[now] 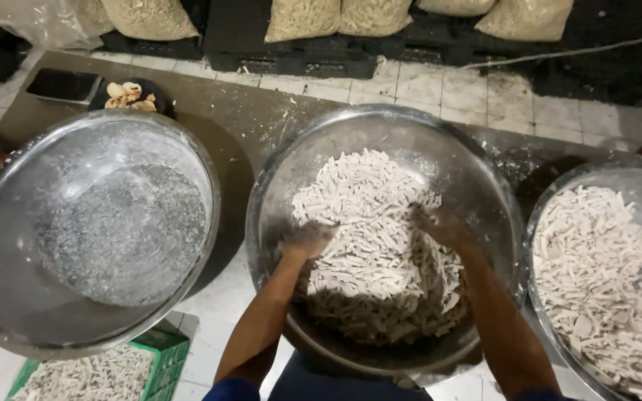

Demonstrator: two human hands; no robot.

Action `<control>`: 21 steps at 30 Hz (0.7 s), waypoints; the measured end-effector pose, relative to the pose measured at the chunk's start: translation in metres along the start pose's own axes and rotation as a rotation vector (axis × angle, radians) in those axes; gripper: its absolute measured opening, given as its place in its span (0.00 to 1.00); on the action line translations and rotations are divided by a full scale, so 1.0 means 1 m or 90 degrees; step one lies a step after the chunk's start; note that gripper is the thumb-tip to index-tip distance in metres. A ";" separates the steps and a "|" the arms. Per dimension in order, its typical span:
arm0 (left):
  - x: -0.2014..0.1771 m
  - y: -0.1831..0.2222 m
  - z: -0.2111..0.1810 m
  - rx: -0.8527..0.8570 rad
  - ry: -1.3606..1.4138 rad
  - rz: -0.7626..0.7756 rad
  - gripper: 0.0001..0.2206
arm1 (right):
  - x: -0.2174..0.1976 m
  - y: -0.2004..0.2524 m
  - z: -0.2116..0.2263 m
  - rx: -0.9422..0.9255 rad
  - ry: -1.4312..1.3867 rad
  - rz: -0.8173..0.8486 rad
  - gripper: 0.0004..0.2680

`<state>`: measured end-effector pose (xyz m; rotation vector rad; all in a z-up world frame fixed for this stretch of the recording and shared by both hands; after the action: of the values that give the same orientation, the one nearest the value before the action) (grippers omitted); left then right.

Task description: Mixing shredded food material in a large metal bowl using both hands

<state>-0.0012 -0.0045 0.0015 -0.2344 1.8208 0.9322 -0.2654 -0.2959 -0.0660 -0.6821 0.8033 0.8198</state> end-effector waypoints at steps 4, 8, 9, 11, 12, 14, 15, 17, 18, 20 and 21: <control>0.050 -0.038 -0.014 -0.110 0.366 -0.073 0.53 | 0.046 0.027 -0.029 -0.043 -0.467 -0.063 0.23; -0.016 0.005 -0.072 -0.090 0.540 -0.023 0.57 | 0.060 -0.010 -0.002 0.168 -0.831 0.076 0.13; -0.008 0.005 -0.081 -0.093 0.539 -0.022 0.57 | 0.092 0.019 -0.053 0.170 -0.834 0.077 0.13; -0.004 0.000 -0.105 0.032 0.545 -0.175 0.58 | 0.162 -0.016 -0.118 -0.210 -0.311 -0.235 0.24; 0.000 -0.003 -0.104 0.034 0.546 -0.176 0.58 | 0.091 0.012 -0.068 -0.211 -0.309 -0.235 0.24; 0.007 -0.015 -0.102 0.024 0.452 -0.179 0.44 | -0.017 -0.021 0.091 0.378 -0.225 0.034 0.32; -0.002 -0.008 -0.098 0.018 0.453 -0.176 0.44 | -0.007 -0.022 0.063 0.379 -0.226 0.041 0.32; -0.023 0.004 -0.087 -0.053 0.403 -0.183 0.38 | 0.002 -0.029 0.021 -0.139 -0.278 -0.214 0.08; -0.043 0.024 -0.078 -0.057 0.402 -0.184 0.38 | -0.009 -0.043 0.017 -0.140 -0.282 -0.212 0.08; -0.082 0.064 -0.063 -0.040 0.423 -0.147 0.38 | -0.023 -0.067 0.013 -0.209 -0.203 0.118 0.15; -0.014 0.001 -0.085 -0.045 0.422 -0.148 0.38 | 0.007 -0.037 -0.090 -0.212 -0.208 0.120 0.15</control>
<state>-0.0550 -0.0660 0.0285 -0.8635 2.2910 0.8053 -0.2622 -0.3823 -0.1107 -0.7462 0.4423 1.2183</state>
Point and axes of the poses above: each hand's wrist, its own y-axis away from the middle knuckle, its own x-axis out of the palm, z = x × y, the point moved 2 cm from there along -y, towards the middle knuckle, and after that the axes turned 13 degrees about -z, right-handed, at the moved point
